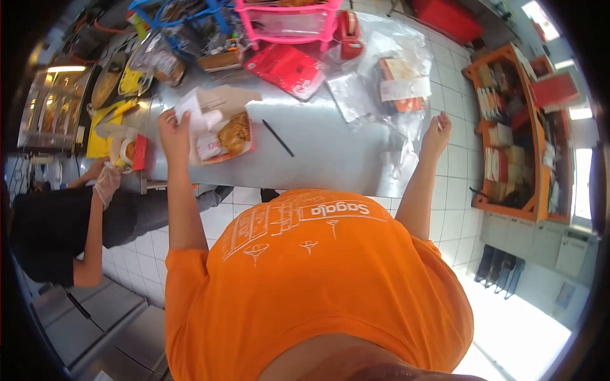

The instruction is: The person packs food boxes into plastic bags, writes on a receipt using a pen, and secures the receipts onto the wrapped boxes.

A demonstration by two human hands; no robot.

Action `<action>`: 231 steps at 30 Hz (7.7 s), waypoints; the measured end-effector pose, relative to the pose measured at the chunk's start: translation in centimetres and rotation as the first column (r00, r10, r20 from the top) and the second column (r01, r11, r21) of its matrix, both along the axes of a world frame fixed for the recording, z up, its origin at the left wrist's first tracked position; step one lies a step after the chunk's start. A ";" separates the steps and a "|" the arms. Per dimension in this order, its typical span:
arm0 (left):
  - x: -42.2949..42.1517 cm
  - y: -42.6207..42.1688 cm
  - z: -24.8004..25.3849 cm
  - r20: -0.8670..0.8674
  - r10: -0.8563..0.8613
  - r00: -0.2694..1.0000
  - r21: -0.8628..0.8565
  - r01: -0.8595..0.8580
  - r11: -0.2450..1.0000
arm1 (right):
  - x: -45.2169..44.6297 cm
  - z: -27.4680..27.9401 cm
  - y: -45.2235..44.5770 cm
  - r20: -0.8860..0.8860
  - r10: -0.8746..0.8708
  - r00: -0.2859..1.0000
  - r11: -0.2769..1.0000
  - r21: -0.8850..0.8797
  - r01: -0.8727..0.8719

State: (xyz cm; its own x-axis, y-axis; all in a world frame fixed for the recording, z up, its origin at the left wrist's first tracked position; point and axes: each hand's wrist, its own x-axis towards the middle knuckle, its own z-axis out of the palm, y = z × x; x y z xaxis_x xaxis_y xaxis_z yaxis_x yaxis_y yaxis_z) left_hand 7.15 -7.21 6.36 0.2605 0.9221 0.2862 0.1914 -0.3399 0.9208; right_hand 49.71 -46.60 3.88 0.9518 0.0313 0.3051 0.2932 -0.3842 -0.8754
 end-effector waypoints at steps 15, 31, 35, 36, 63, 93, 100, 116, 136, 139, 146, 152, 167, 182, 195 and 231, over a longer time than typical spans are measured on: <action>7.3 -15.3 10.6 0.291 -0.369 0.883 -0.288 0.448 0.846 | -6.1 -4.4 -4.6 -0.080 0.108 0.991 0.597 -0.792 -0.129; 10.8 -19.6 7.8 0.441 -0.479 0.759 -0.312 0.630 0.712 | -6.1 3.7 14.8 -0.124 0.680 0.722 0.722 -0.058 -0.690; 10.4 -19.5 7.4 0.464 -0.474 0.749 -0.349 0.646 0.679 | -12.6 0.0 14.0 -0.403 0.848 0.344 0.383 0.018 -0.924; 10.3 -19.6 7.5 0.462 -0.480 0.746 -0.342 0.650 0.679 | -14.5 -5.2 15.2 -0.351 0.918 0.184 0.284 0.260 -0.923; 14.6 -19.6 -0.7 0.046 -0.594 0.803 -0.265 0.583 0.768 | -16.0 2.9 3.1 -0.672 0.706 0.222 0.579 0.368 -0.728; 13.3 -17.2 -9.8 -0.779 -0.241 0.579 0.160 0.555 0.816 | -14.8 -5.6 11.1 -0.324 0.825 0.464 0.512 0.080 -0.855; 13.3 -17.1 -9.8 -0.781 -0.242 0.576 0.158 0.557 0.815 | -12.5 -2.8 9.7 -0.505 0.761 0.407 0.463 -0.015 -0.886; 13.4 -17.2 -9.3 -0.808 -0.240 0.538 0.137 0.569 0.811 | -12.5 -1.5 8.9 -0.213 0.855 0.472 0.458 -0.114 -0.882; -1.6 -15.8 -0.3 -0.578 -0.574 0.580 -0.299 0.504 0.810 | -15.1 -1.6 10.1 -0.158 0.879 0.449 0.364 -0.388 -0.847; -5.9 -13.0 -1.1 -0.693 -0.297 0.657 -0.038 0.378 0.925 | -16.8 0.8 13.2 -0.078 0.893 0.444 0.401 -0.314 -0.861; -5.6 -4.7 -2.9 -0.822 -0.079 0.564 0.188 0.400 0.897 | -20.4 3.2 22.0 0.039 0.881 0.471 0.463 -0.274 -0.843; -5.0 -1.5 -1.9 -0.792 0.057 0.608 0.303 0.311 0.901 | -22.9 5.1 28.8 0.222 0.813 0.538 0.571 -0.480 -0.665; -5.4 4.1 -0.5 -0.523 -0.087 0.848 0.387 0.327 0.862 | -25.1 4.2 30.0 -0.103 0.821 0.562 0.476 -0.419 -0.773; -7.9 -0.8 -6.5 -0.035 -0.594 0.804 -0.158 0.583 0.797 | -31.4 -3.5 25.1 -0.275 0.789 0.549 0.534 -0.136 -0.835; -8.3 0.0 -2.8 -0.335 -0.576 0.746 -0.246 0.521 0.818 | -29.9 -2.1 24.8 -0.204 0.822 0.531 0.517 -0.123 -0.847; -8.7 0.2 -3.5 -0.312 -0.506 0.804 -0.338 0.404 0.850 | -31.1 1.2 25.4 -0.475 0.659 0.583 0.659 -0.008 -0.752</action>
State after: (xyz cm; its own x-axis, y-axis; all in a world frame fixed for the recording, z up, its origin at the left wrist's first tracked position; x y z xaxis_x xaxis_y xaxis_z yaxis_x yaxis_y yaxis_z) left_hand -1.57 -6.99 2.89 0.7071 0.6934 -0.1385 0.4179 -0.2519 0.8729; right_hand 18.65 -21.24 5.08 0.6250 0.7587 -0.1838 0.1906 -0.3767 -0.9065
